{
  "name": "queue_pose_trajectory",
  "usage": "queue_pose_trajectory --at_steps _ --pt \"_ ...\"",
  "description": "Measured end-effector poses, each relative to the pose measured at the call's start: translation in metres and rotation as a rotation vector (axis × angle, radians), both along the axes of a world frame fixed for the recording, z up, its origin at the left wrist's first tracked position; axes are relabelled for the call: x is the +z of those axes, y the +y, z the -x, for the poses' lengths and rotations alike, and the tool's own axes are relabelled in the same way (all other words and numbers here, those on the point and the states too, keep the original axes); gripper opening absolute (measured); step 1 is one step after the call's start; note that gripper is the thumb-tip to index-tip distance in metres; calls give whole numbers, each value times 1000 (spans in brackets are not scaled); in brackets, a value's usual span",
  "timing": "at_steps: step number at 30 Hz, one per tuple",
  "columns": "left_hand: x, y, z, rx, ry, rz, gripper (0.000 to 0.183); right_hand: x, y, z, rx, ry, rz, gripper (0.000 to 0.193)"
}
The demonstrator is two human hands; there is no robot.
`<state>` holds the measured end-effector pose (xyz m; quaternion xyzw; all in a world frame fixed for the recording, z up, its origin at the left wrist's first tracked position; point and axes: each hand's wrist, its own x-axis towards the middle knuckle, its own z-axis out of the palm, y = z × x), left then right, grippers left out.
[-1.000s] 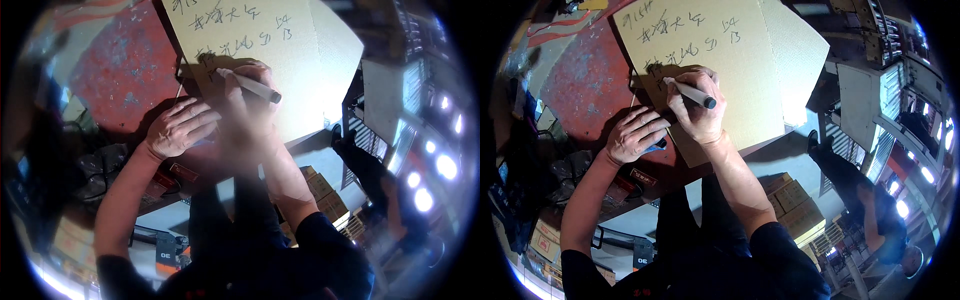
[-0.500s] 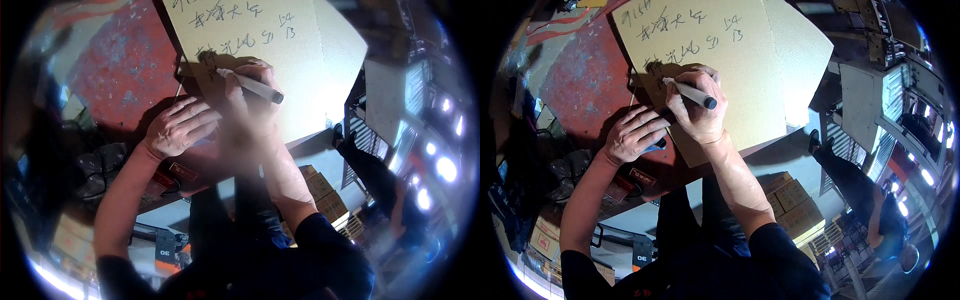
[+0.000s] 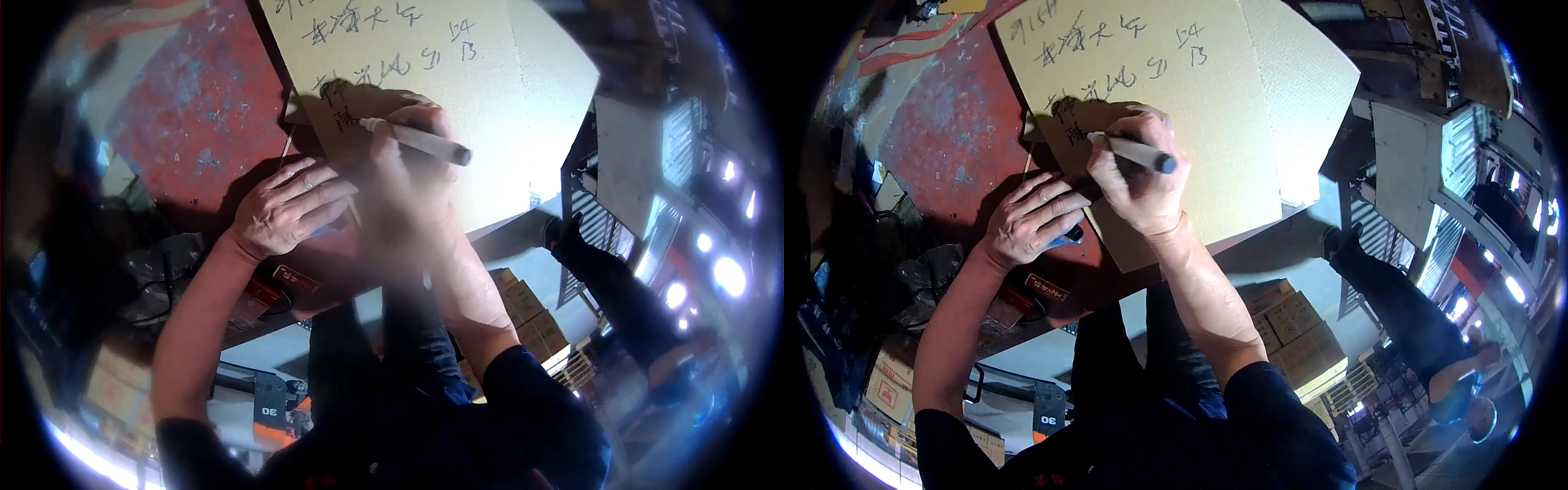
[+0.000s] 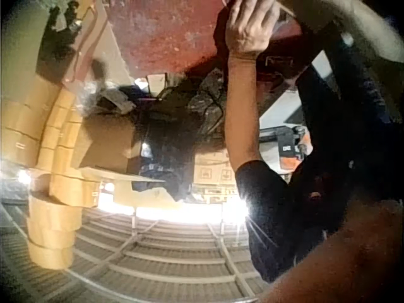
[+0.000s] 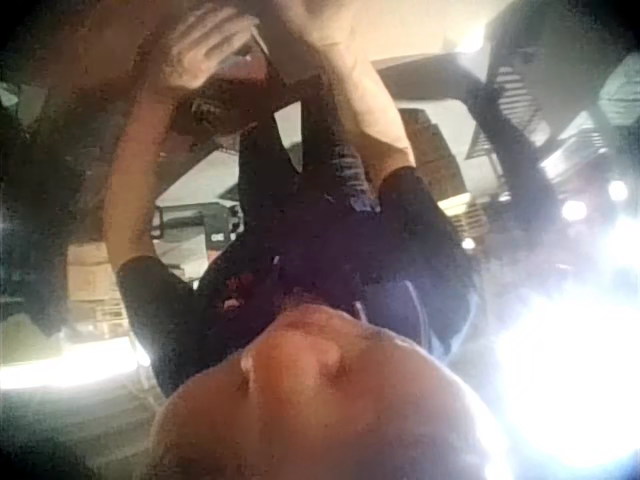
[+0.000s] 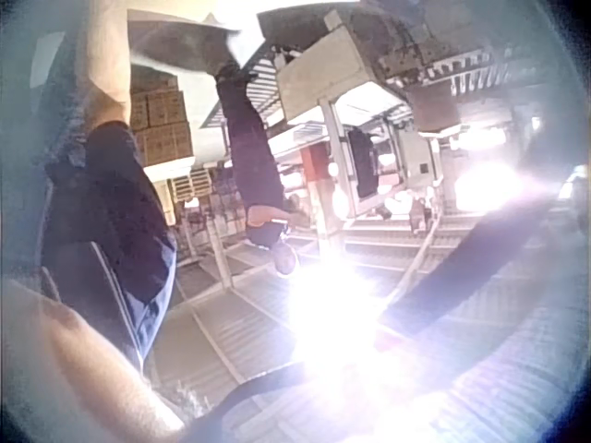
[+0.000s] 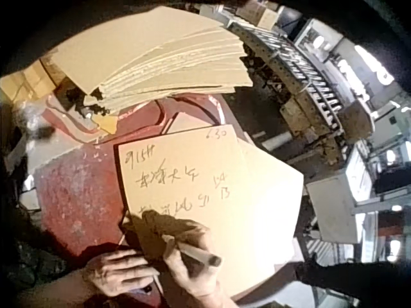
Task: The person writes on cardboard pieces using a marker, handling the pieces one by one on a table.
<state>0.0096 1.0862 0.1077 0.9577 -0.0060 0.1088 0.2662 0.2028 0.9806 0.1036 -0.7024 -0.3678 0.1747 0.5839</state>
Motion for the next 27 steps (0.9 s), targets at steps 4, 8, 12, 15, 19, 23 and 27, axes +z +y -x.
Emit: queue_pose_trajectory --at_steps 4,8,12,15,19,23,27 --pt "4 0 -2 15 0 46 41 15 -6 -17 -38 245 -101 21" --pt "2 -1 -3 9 10 49 42 26 -6 -20 -1 144 110 18" --pt "1 -2 -1 13 18 58 43 6 0 -16 -20 63 24 20" --pt "1 -2 0 23 17 61 44 8 4 -17 19 -88 60 21" --pt "2 -1 -1 11 30 64 44 2 5 -19 51 -240 64 22" --pt "1 -2 0 13 32 57 44 1 5 -20 46 -222 9 21" --pt "1 -2 0 12 35 62 43 5 5 -20 97 -308 34 20"
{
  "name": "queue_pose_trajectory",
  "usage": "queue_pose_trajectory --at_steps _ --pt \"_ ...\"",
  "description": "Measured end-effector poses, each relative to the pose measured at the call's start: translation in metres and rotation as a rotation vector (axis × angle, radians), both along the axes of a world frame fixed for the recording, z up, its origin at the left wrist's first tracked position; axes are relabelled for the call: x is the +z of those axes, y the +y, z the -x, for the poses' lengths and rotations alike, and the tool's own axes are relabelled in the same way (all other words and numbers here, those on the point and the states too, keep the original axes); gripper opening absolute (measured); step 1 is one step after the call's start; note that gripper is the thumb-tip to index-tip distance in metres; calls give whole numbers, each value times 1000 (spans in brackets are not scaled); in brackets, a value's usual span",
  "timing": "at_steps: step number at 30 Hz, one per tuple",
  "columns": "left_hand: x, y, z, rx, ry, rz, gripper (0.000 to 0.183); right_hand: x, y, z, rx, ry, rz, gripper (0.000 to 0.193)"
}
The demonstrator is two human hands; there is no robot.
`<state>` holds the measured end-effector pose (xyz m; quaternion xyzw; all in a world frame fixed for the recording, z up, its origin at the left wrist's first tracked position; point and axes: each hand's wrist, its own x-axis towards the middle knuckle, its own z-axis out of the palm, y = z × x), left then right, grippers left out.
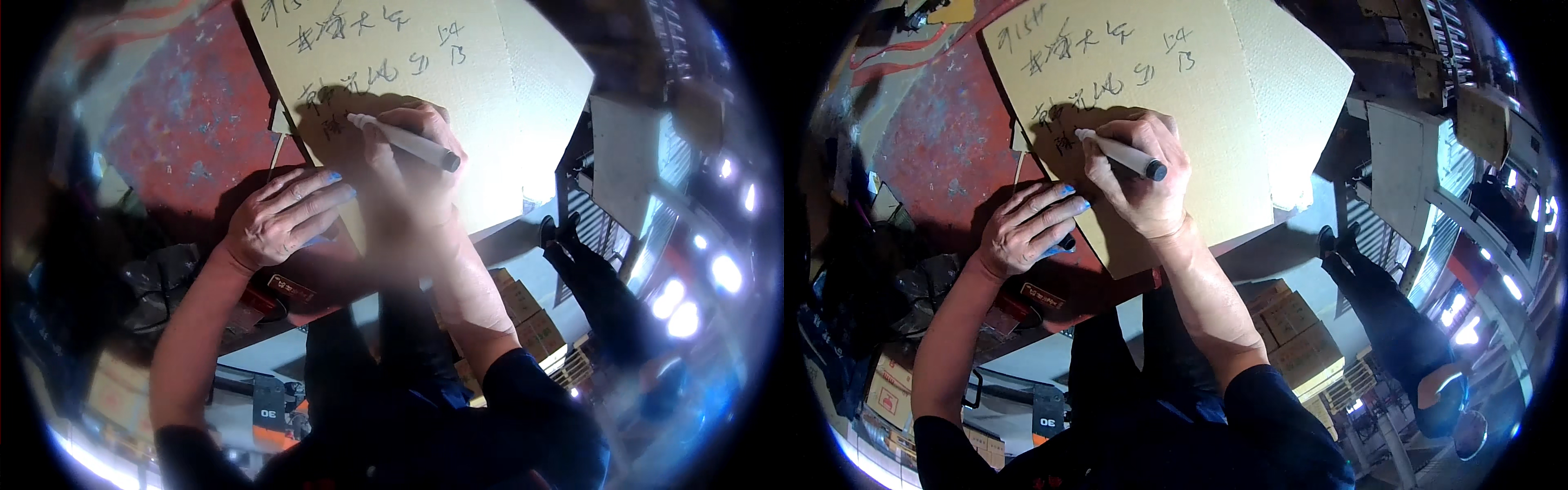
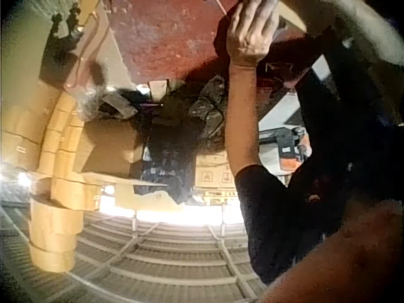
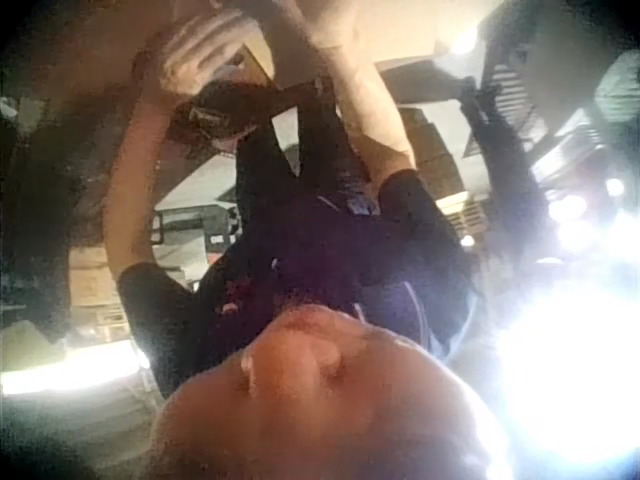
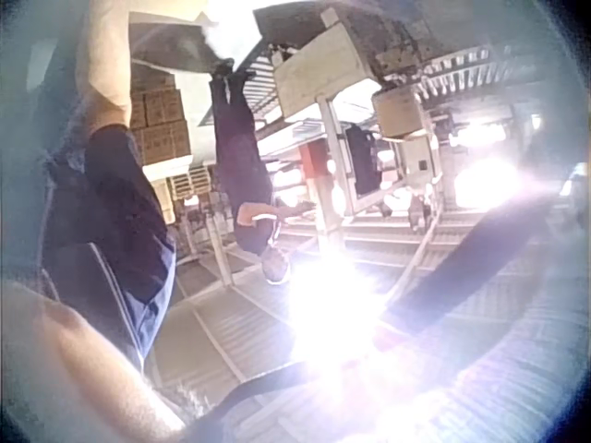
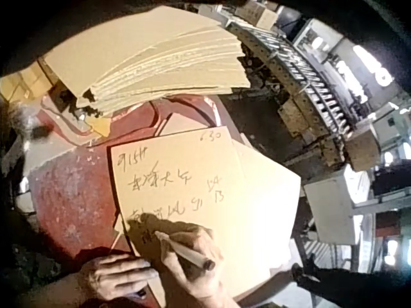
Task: The person writes on cardboard pieces using a marker, handling the pieces one by one on a table.
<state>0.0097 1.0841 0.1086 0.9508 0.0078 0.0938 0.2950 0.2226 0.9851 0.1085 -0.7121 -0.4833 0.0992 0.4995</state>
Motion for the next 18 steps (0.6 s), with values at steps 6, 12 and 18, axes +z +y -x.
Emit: queue_pose_trajectory --at_steps 6,12,18 --pt "-2 0 1 -5 5 -20 42 -1 0 0 -66 92 -3 19" --pt "0 0 -1 1 -2 -20 42 0 -1 4 -91 160 30 20" --pt "-1 0 -1 3 -5 -29 42 -7 -2 -4 2 9 -34 21"
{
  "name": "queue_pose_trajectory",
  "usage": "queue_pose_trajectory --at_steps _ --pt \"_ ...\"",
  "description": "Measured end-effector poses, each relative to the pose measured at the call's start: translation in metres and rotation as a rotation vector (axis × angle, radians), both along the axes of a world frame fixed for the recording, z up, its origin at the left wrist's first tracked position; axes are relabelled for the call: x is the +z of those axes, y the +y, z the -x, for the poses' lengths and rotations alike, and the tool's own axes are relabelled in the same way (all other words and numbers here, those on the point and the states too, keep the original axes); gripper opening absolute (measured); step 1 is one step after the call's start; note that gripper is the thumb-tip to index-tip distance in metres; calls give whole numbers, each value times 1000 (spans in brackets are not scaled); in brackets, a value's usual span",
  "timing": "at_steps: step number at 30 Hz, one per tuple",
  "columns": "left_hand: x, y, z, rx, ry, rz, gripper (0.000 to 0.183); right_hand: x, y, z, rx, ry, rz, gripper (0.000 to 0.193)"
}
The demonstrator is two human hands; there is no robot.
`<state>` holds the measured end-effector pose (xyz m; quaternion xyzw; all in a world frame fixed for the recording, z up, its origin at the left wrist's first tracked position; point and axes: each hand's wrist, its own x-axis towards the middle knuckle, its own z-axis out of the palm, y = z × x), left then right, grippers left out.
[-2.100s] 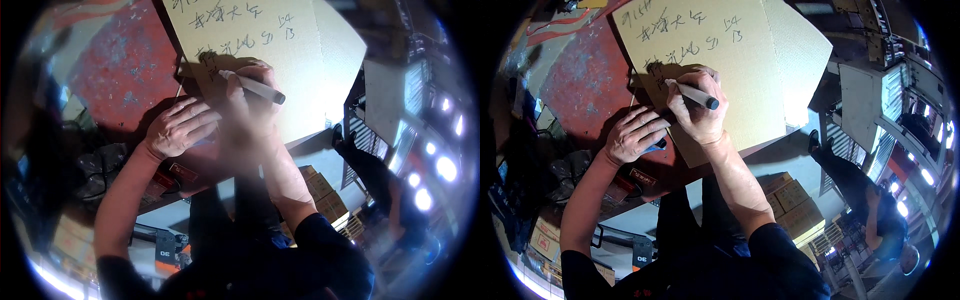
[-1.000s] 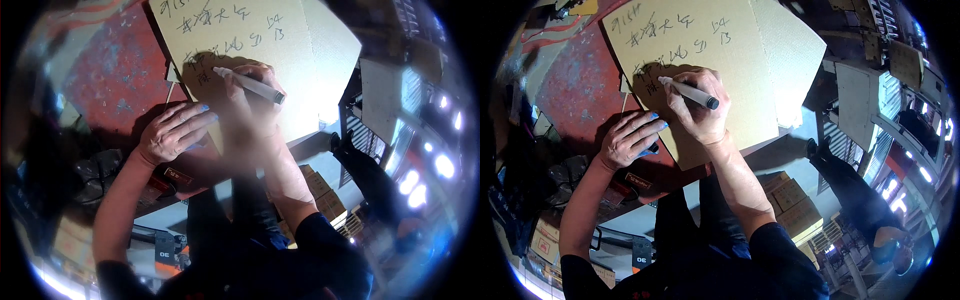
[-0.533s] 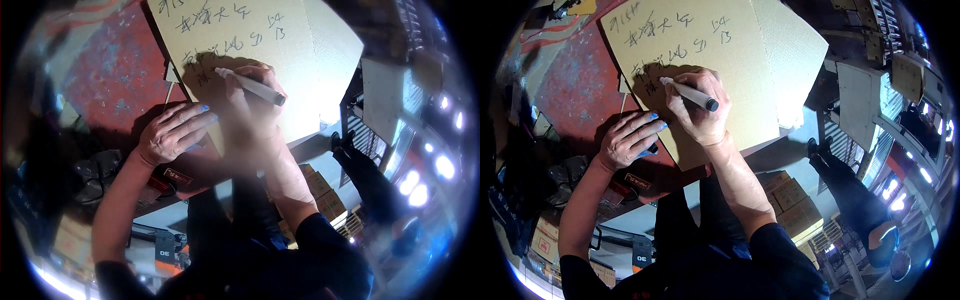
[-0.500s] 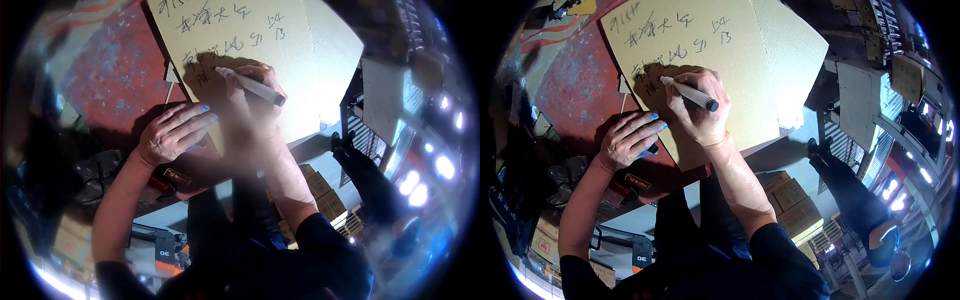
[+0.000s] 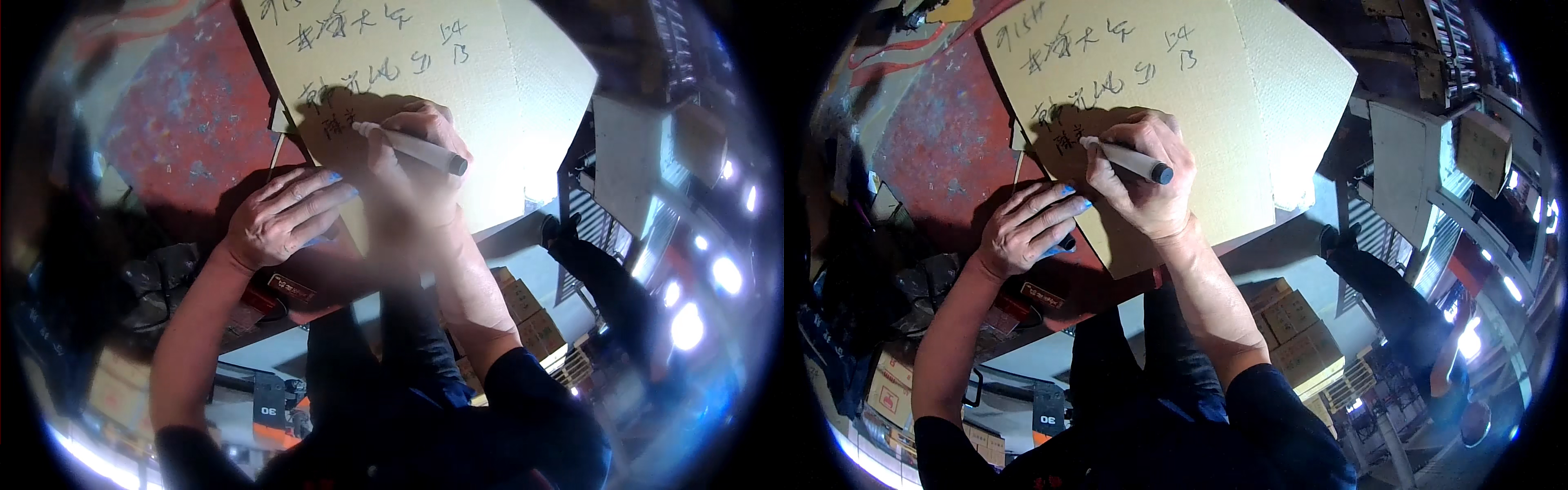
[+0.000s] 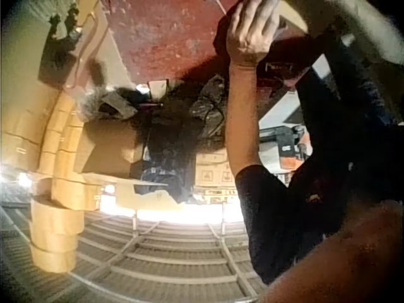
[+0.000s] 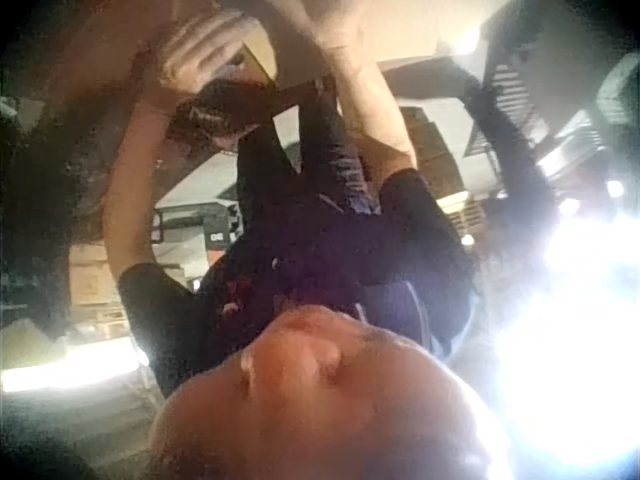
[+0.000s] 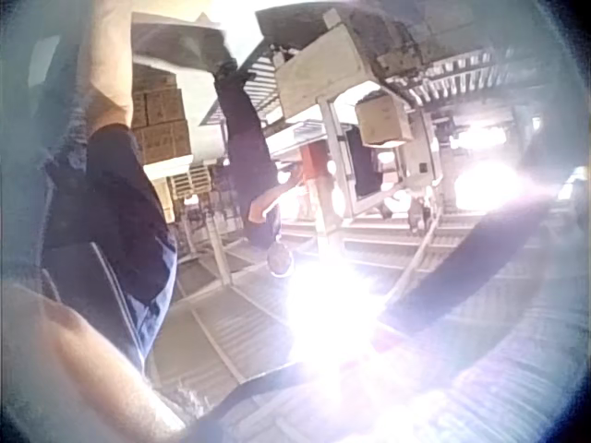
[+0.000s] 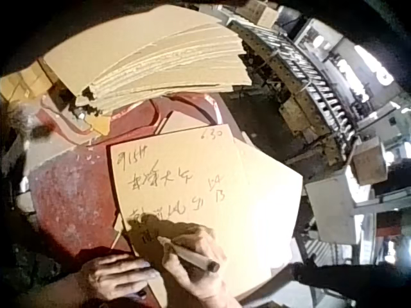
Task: The person writes on cardboard pieces using a marker, handling the pieces one by one on a table.
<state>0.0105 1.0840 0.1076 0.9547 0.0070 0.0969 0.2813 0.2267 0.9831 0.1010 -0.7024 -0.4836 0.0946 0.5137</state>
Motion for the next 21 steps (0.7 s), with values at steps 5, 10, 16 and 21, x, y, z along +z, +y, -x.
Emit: queue_pose_trajectory --at_steps 5,10,16,21 --pt "2 0 -1 2 -1 -1 39 5 2 0 -33 -15 -24 20" --pt "0 1 0 -2 1 7 36 7 -1 5 -90 175 -6 16" --pt "4 1 -5 -2 -18 13 31 13 -3 -16 -216 312 -115 13" --pt "4 0 -6 10 -23 10 28 1 -3 -23 -21 -54 0 13"
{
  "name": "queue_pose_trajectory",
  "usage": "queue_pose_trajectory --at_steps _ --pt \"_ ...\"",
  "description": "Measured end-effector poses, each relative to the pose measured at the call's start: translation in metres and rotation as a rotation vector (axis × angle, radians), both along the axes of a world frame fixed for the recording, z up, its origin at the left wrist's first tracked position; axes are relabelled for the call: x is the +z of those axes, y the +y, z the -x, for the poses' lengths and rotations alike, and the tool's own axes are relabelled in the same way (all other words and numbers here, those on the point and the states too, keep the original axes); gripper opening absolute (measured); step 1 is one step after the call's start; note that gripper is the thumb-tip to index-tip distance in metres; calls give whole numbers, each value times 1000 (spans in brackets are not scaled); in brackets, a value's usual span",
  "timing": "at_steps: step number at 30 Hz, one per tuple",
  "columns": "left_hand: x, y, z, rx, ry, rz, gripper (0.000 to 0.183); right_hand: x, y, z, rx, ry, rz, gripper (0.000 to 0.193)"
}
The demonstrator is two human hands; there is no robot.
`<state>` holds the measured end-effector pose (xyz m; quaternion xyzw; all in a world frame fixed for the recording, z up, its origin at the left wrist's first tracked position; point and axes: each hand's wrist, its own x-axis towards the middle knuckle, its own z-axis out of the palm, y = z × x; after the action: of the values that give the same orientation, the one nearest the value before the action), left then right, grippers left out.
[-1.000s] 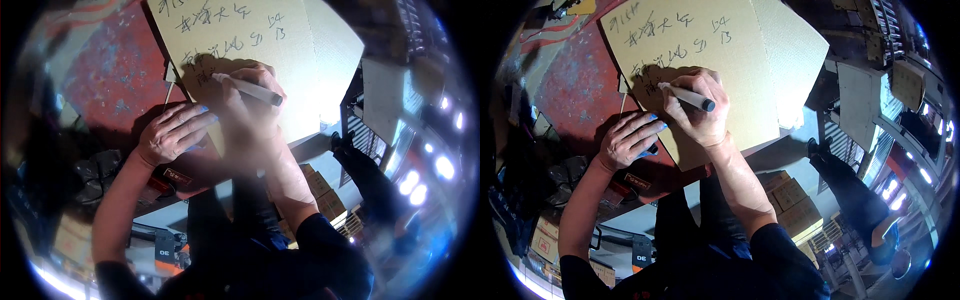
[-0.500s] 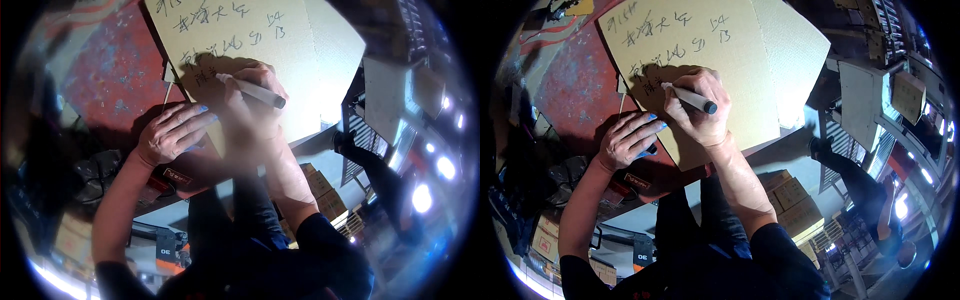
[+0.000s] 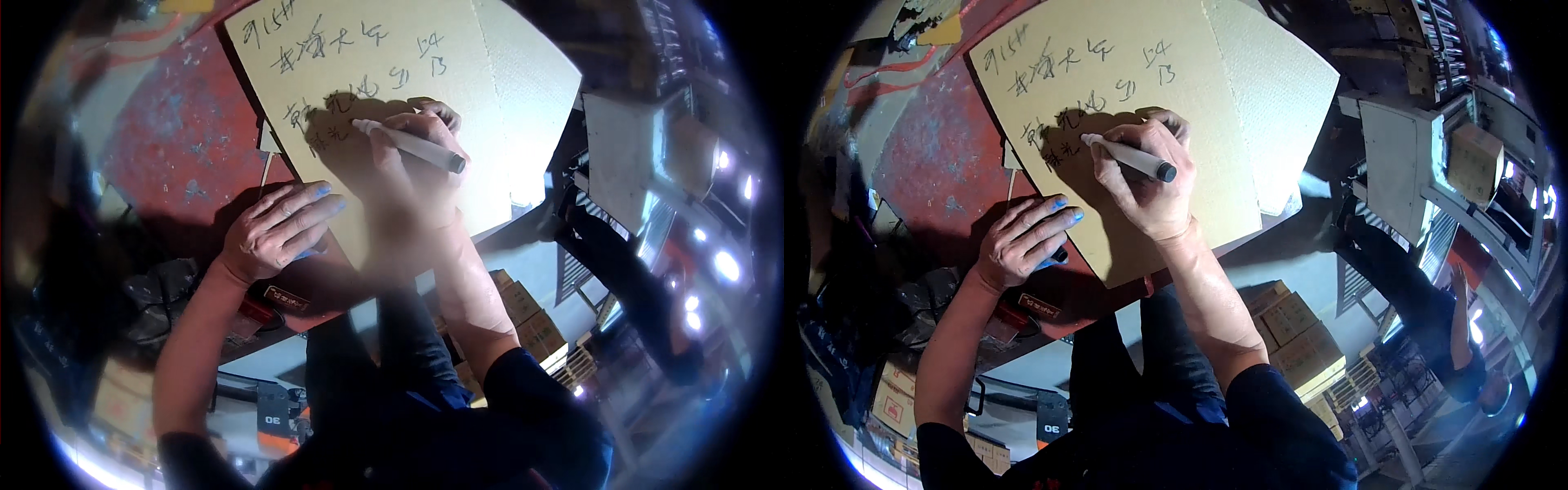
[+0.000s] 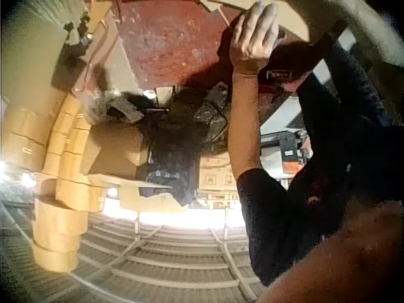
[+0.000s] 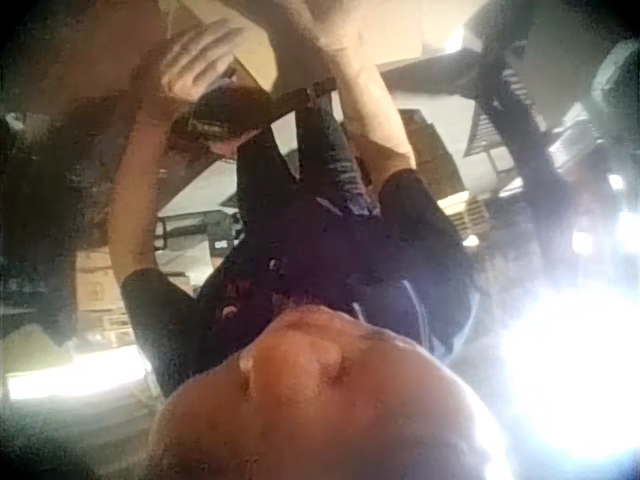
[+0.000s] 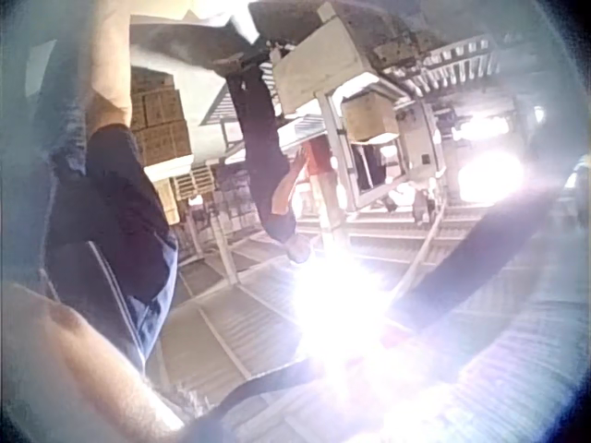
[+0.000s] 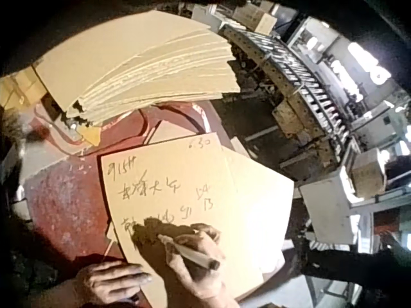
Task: The person writes on cardboard pieces using a marker, handling the pieces one by one on a table.
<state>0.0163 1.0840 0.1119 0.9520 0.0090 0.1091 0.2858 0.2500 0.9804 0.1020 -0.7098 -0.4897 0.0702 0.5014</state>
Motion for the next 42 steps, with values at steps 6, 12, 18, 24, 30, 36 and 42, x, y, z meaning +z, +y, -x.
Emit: queue_pose_trajectory --at_steps 6,12,18,24,30,36,42 --pt "0 0 -1 10 -5 -7 24 1 1 2 -64 74 11 13" --pt "2 0 -1 12 9 -2 22 4 2 2 -36 45 -9 13" --pt "1 -1 1 15 10 0 18 7 2 4 -76 118 7 13" --pt "1 3 -1 -13 -3 -69 32 -3 0 -1 -20 2 -21 14" --pt "0 1 -1 -2 -6 -66 33 3 -2 -1 -47 110 -5 16" --pt "-1 1 2 6 -9 -66 31 3 0 3 -65 122 -28 15" --pt "1 1 -2 -17 5 -74 30 -6 -4 -7 48 -39 -74 13"
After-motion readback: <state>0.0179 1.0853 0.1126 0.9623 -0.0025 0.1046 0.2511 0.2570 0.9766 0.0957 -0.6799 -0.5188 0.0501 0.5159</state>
